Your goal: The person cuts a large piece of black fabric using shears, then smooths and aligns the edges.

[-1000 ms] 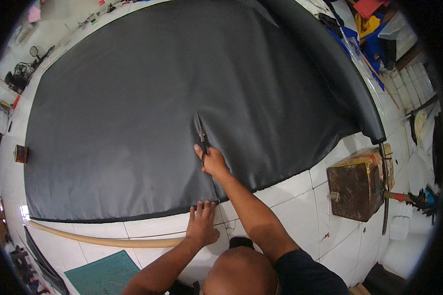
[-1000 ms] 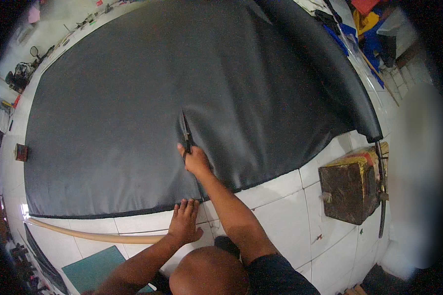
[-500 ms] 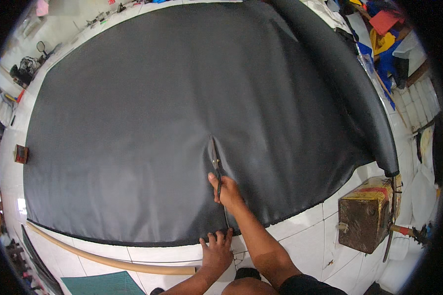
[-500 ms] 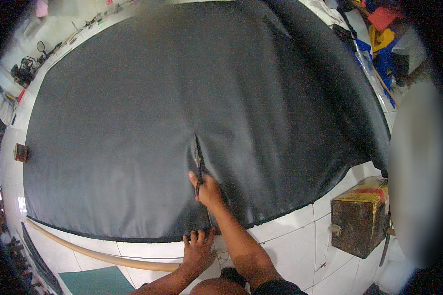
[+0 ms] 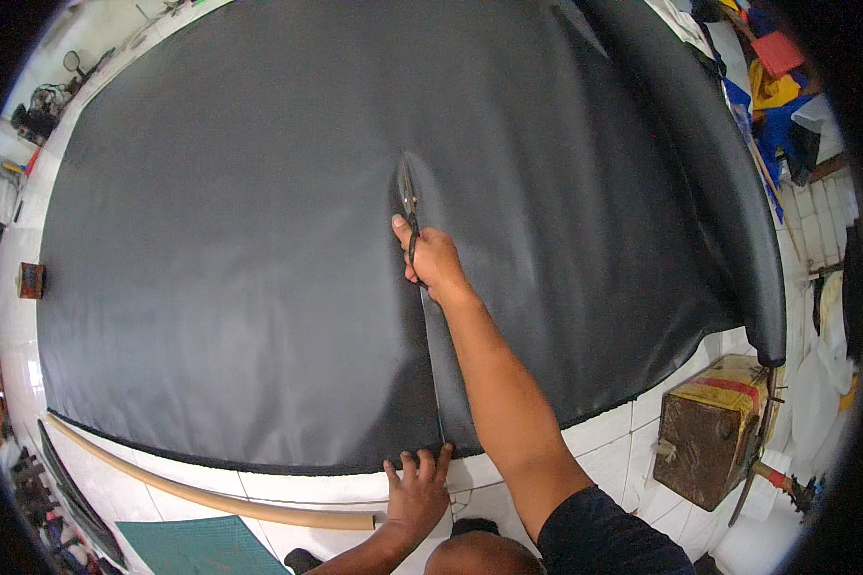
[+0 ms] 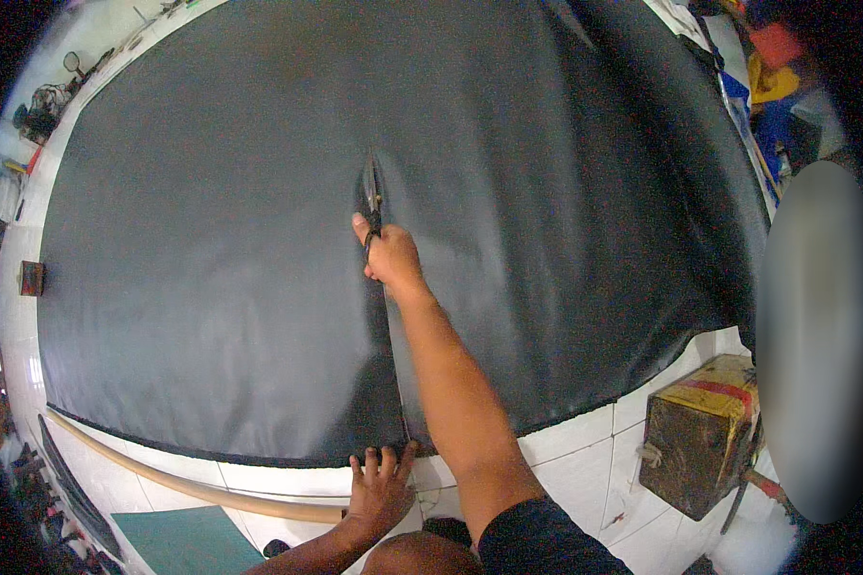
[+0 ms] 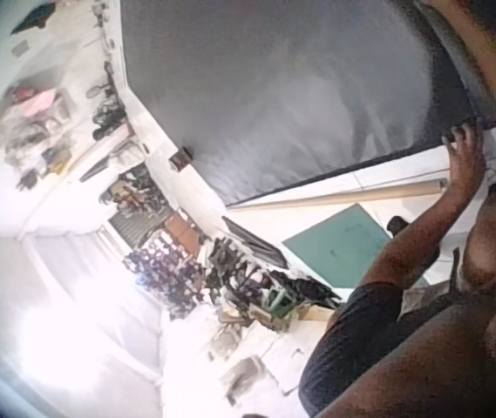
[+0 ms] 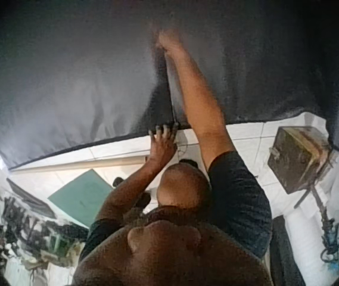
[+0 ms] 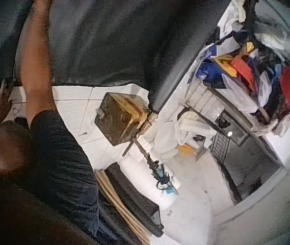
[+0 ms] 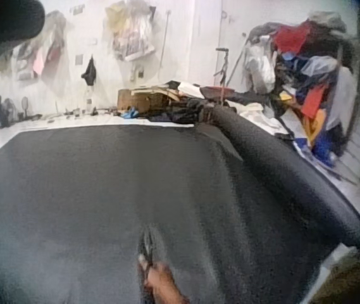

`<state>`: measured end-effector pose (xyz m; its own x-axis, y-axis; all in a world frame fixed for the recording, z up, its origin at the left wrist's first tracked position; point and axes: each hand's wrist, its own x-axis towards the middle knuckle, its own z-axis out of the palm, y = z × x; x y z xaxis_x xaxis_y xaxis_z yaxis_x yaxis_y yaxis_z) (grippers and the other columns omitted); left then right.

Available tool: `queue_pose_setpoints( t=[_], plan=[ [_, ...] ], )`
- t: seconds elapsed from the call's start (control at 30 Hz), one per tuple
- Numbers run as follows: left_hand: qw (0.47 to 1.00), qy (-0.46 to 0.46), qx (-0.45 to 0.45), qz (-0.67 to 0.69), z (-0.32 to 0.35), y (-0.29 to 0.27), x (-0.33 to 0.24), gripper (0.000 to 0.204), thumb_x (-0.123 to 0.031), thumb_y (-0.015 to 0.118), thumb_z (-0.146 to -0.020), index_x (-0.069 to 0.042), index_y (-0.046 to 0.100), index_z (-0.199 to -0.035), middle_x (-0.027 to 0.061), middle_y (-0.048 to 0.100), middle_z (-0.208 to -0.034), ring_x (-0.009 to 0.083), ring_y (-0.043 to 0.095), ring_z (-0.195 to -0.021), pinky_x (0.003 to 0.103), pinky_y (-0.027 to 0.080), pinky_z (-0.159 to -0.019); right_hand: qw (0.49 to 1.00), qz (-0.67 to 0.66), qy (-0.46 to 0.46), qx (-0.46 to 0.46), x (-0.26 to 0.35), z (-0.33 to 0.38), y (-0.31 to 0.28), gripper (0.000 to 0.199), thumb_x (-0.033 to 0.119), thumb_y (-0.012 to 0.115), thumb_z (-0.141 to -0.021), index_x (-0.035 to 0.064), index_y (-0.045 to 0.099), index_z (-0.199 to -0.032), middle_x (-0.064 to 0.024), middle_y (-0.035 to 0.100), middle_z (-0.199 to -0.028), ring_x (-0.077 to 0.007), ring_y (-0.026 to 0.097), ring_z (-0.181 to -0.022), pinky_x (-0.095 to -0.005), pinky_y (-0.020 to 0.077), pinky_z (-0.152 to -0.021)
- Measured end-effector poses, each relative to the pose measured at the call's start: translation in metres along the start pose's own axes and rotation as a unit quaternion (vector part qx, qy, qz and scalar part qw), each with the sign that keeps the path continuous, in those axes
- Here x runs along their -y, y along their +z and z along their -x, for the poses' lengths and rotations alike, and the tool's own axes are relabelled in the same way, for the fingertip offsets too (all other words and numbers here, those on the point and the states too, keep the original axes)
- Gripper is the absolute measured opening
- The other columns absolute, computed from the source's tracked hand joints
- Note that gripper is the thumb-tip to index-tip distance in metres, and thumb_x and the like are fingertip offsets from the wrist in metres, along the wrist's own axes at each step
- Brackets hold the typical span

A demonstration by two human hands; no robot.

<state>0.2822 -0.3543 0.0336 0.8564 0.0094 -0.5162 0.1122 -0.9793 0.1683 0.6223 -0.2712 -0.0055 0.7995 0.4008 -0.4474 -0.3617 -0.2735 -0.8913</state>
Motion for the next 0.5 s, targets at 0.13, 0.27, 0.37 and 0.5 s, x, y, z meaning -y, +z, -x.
queue_pose_setpoints(
  t=[0.13, 0.27, 0.37, 0.5],
  plan=[
    [1.000, 0.000, 0.012, -0.011, 0.001, -0.001, 0.001, 0.082, -0.045, 0.063, -0.084, -0.018, 0.028, -0.152, 0.0207, 0.043, -0.129, 0.0441, 0.043, -0.122, 0.069, 0.031, -0.100, 1.000, -0.020, 0.018, 0.013, -0.004, -0.002, 0.002, 0.053, 0.055, 0.064, -0.088, 0.0073, 0.052, -0.070, -0.0023, 0.050, -0.058, -0.0134, 0.047, -0.045, -0.0295, 0.0406, -0.044],
    [0.999, -0.004, 0.038, -0.007, 0.002, 0.002, 0.002, 0.084, -0.047, 0.061, -0.085, -0.019, 0.023, -0.154, 0.0220, 0.041, -0.132, 0.0452, 0.042, -0.123, 0.070, 0.027, -0.102, 1.000, -0.004, -0.001, 0.016, 0.010, -0.020, 0.007, 0.061, 0.058, 0.061, -0.088, 0.0028, 0.055, -0.063, -0.0067, 0.054, -0.054, -0.0179, 0.055, -0.044, -0.0321, 0.0440, -0.044],
    [0.999, -0.001, 0.053, 0.008, 0.004, 0.000, 0.001, 0.083, -0.046, 0.060, -0.086, -0.020, 0.021, -0.154, 0.0229, 0.040, -0.135, 0.0462, 0.041, -0.125, 0.070, 0.026, -0.103, 1.000, 0.003, 0.002, 0.008, 0.029, -0.065, 0.008, 0.060, 0.057, 0.063, -0.087, 0.0036, 0.055, -0.062, -0.0068, 0.054, -0.055, -0.0180, 0.054, -0.044, -0.0325, 0.0439, -0.044],
    [0.999, 0.005, 0.006, 0.032, -0.001, -0.002, 0.000, 0.073, -0.037, 0.059, -0.084, -0.019, 0.033, -0.150, 0.0195, 0.044, -0.129, 0.0428, 0.043, -0.122, 0.069, 0.033, -0.098, 1.000, -0.019, -0.003, -0.010, 0.049, -0.115, 0.000, 0.056, 0.053, 0.065, -0.087, 0.0036, 0.055, -0.064, -0.0067, 0.054, -0.056, -0.0181, 0.054, -0.044, -0.0330, 0.0437, -0.043]
  ],
)
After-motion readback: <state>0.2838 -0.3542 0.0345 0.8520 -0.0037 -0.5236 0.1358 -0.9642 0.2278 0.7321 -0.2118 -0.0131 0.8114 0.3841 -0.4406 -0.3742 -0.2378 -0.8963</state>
